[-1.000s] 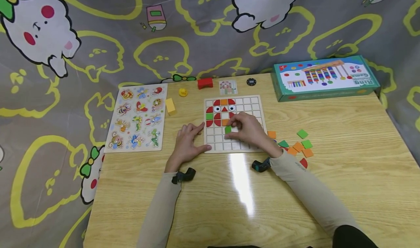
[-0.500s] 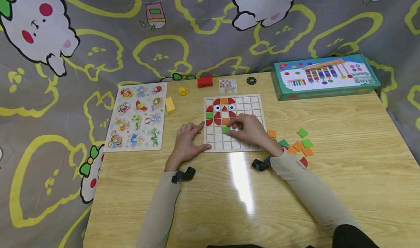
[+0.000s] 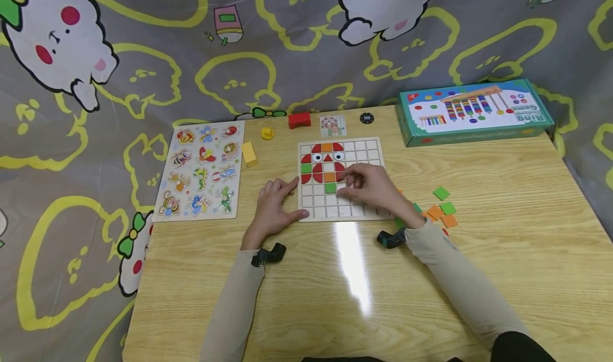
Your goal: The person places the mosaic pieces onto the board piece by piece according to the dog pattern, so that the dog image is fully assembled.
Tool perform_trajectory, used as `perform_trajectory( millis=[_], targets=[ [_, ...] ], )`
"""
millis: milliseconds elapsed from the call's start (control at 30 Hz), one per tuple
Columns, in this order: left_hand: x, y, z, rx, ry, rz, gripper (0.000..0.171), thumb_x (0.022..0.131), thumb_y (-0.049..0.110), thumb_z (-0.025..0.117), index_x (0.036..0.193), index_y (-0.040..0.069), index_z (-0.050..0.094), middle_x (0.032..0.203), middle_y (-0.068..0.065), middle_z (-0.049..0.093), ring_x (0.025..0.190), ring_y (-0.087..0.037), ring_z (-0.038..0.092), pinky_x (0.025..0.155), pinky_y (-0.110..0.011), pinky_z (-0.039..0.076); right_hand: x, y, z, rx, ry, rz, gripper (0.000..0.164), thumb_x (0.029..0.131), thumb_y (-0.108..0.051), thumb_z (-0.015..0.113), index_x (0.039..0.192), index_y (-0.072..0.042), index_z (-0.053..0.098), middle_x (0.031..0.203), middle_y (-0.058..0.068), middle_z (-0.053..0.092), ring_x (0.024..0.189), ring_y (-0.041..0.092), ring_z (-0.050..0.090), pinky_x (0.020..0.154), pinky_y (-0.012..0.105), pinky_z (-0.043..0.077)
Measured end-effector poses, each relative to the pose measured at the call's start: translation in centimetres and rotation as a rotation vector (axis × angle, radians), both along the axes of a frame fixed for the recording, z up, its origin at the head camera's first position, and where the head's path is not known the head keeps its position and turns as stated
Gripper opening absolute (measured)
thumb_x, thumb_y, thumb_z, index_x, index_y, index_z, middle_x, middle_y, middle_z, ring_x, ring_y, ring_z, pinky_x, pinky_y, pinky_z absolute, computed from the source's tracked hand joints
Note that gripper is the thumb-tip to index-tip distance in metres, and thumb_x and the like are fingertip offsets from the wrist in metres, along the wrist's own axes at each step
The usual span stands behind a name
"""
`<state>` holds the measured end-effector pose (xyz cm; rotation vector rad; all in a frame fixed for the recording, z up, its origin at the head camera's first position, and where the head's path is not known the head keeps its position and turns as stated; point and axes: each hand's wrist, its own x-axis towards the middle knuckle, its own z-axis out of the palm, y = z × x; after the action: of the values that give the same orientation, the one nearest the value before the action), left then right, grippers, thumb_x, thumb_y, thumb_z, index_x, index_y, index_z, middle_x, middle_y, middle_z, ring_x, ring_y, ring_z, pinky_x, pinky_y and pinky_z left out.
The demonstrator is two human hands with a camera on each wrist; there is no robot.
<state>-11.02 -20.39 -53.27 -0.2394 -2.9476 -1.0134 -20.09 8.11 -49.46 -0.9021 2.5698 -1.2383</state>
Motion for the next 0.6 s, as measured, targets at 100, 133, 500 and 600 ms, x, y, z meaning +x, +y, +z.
perform_trajectory(
  millis=[100, 133, 500, 600],
  targets=[
    [-0.1, 0.1, -0.1, -0.002, 0.005, -0.002, 0.091, 0.074, 0.057, 0.080, 0.151, 0.023, 0.043, 0.106, 0.003, 0.047, 0.092, -0.018, 0.035, 0.082, -0.033, 0.026, -0.4, 3.2, 1.0, 0.029, 0.002, -0.069, 0.034, 0.079, -0.025, 0.085, 0.106, -0.009, 0.073, 0.083, -0.001, 0.065, 0.070, 0.015, 0.057, 0.064, 0.024, 0.045],
    [-0.1, 0.2, -0.1, -0.001, 0.005, -0.004, 0.091, 0.075, 0.057, 0.080, 0.151, 0.023, 0.043, 0.106, 0.003, 0.047, 0.092, -0.018, 0.035, 0.082, -0.034, 0.026, -0.4, 4.6, 1.3, 0.051, 0.003, -0.102, 0.034, 0.079, -0.026, 0.085, 0.106, -0.009, 0.073, 0.083, 0.000, 0.065, 0.072, 0.016, 0.058, 0.065, 0.023, 0.045],
    [0.1, 0.1, 0.0, -0.009, -0.006, 0.013, 0.091, 0.075, 0.058, 0.079, 0.151, 0.024, 0.043, 0.106, 0.002, 0.046, 0.093, -0.019, 0.035, 0.082, -0.034, 0.026, 0.1, 18.2, 2.9, 0.326, -0.036, -0.264, 0.044, 0.082, -0.041, 0.080, 0.112, -0.009, 0.072, 0.093, 0.004, 0.069, 0.075, 0.011, 0.060, 0.066, 0.019, 0.043],
    [0.1, 0.1, -0.1, -0.012, -0.003, 0.008, 0.091, 0.075, 0.059, 0.078, 0.151, 0.024, 0.043, 0.106, 0.002, 0.046, 0.093, -0.019, 0.035, 0.082, -0.034, 0.025, 0.7, 19.0, 2.6, 0.371, -0.060, -0.232, 0.044, 0.082, -0.043, 0.079, 0.109, -0.009, 0.071, 0.093, 0.004, 0.068, 0.077, 0.013, 0.060, 0.068, 0.021, 0.044]
  ],
)
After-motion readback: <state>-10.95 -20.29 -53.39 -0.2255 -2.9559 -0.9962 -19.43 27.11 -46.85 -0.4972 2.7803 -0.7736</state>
